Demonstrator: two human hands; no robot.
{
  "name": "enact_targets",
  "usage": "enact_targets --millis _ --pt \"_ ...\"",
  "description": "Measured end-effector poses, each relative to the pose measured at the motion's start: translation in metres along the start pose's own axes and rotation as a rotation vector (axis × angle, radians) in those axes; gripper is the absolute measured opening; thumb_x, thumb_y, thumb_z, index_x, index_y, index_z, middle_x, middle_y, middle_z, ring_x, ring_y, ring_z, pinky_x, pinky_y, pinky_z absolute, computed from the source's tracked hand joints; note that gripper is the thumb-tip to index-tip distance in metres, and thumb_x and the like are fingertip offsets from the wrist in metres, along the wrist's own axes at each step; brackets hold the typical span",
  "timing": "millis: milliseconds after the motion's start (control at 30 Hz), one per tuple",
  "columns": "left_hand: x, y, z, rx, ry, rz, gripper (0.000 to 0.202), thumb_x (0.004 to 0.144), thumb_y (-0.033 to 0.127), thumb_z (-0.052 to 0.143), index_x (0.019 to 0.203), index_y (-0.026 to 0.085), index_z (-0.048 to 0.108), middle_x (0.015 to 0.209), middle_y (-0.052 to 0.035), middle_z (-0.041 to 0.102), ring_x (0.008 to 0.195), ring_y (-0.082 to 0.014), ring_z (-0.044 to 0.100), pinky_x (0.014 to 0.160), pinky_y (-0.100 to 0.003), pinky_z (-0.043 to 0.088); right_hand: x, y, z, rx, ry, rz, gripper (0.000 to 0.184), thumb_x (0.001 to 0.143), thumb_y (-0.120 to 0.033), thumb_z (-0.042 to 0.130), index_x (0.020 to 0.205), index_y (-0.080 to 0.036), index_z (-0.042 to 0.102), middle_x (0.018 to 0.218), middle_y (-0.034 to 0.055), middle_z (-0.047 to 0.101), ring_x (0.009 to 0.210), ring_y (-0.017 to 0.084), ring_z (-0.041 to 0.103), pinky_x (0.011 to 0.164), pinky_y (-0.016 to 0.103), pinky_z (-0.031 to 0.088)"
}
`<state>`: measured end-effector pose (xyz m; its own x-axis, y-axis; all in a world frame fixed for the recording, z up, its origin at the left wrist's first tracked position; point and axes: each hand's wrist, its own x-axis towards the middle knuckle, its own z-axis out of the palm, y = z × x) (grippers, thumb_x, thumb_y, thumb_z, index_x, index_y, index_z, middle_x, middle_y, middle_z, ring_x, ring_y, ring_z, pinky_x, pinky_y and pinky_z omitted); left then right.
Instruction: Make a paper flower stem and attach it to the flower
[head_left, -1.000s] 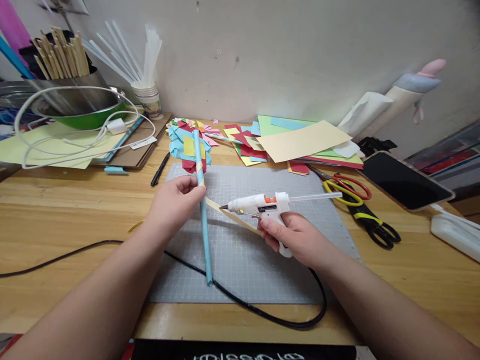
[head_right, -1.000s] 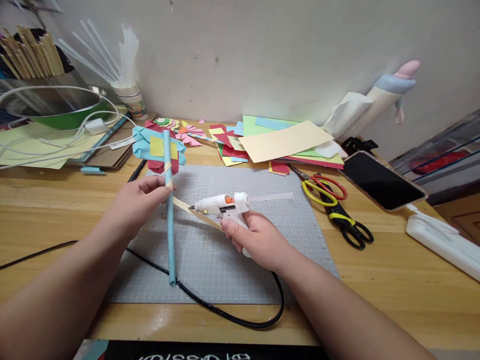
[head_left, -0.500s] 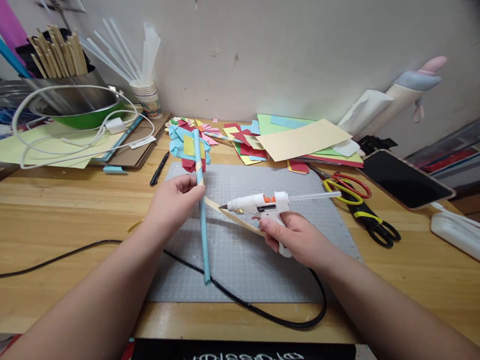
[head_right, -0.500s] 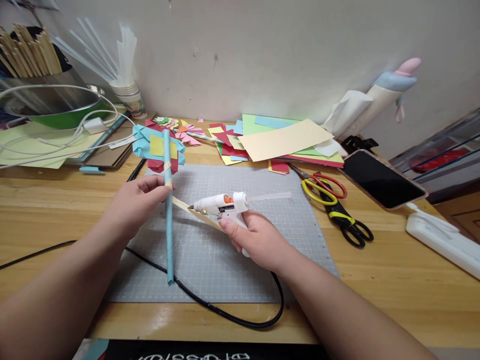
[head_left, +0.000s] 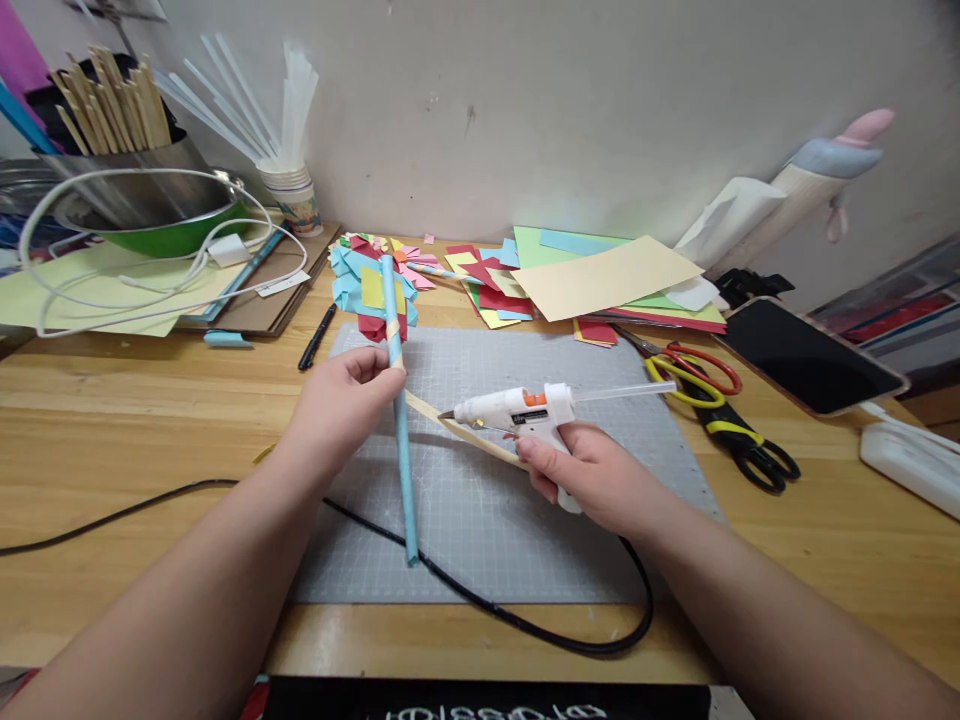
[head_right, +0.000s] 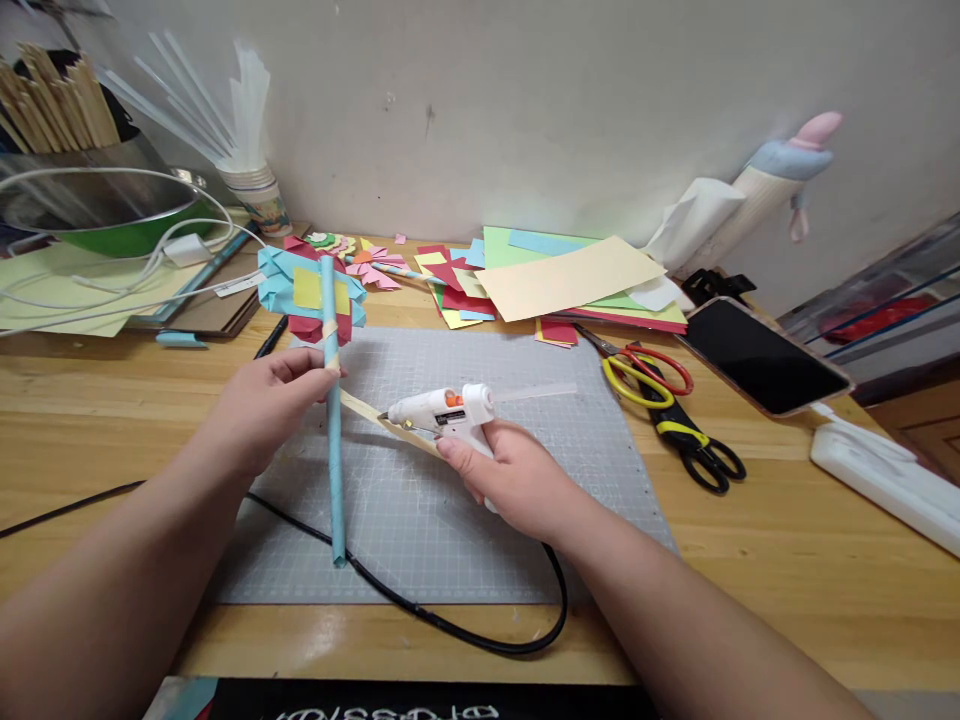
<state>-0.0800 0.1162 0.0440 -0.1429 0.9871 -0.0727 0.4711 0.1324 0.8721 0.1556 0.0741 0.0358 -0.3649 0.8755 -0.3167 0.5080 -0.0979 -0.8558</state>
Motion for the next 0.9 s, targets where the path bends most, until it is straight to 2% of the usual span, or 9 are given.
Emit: enact_targets --millis 433,700,900 --pt "0.0023 -0.0010 -0.0022 0.044 0.013 -0.012 0.016 0.069 0.035 0.058 0.066 0.019 0.060 0.058 0.0039 0.045 0.055 -0.0113 0.038 0.053 -0.025 0.028 0.0016 0.0034 -0.0001 -0.052 -0.006 0.067 0.041 0.086 -0.053 0.044 0.062 -0.021 0.047 0.052 -0.0027 0.047 0.048 0.012 0.045 0.047 0.026 0.035" --pt "0.0028 -0.0007 -0.0032 0.027 0.016 -0.011 0.016 0.068 0.035 0.059 0.065 0.020 0.060 0.060 0.0045 0.048 0.055 -0.0108 0.038 0.054 -0.025 0.028 0.0019 0.0068 -0.0019 -0.069 0.002 0.115 0.040 0.086 -0.055 0.047 0.067 -0.020 0.053 0.052 -0.0014 0.051 0.047 0.013 0.046 0.046 0.026 0.035" --pt "0.0027 -0.0024 -0.0021 0.038 0.006 -0.025 0.016 0.068 0.035 0.060 0.068 0.019 0.062 0.061 0.0043 0.047 0.058 -0.0110 0.039 0.056 -0.025 0.028 0.0000 0.0073 -0.0024 -0.170 0.016 0.047 0.037 0.088 -0.053 0.046 0.080 -0.020 0.063 0.053 0.0002 0.055 0.054 0.018 0.054 0.055 0.030 0.040"
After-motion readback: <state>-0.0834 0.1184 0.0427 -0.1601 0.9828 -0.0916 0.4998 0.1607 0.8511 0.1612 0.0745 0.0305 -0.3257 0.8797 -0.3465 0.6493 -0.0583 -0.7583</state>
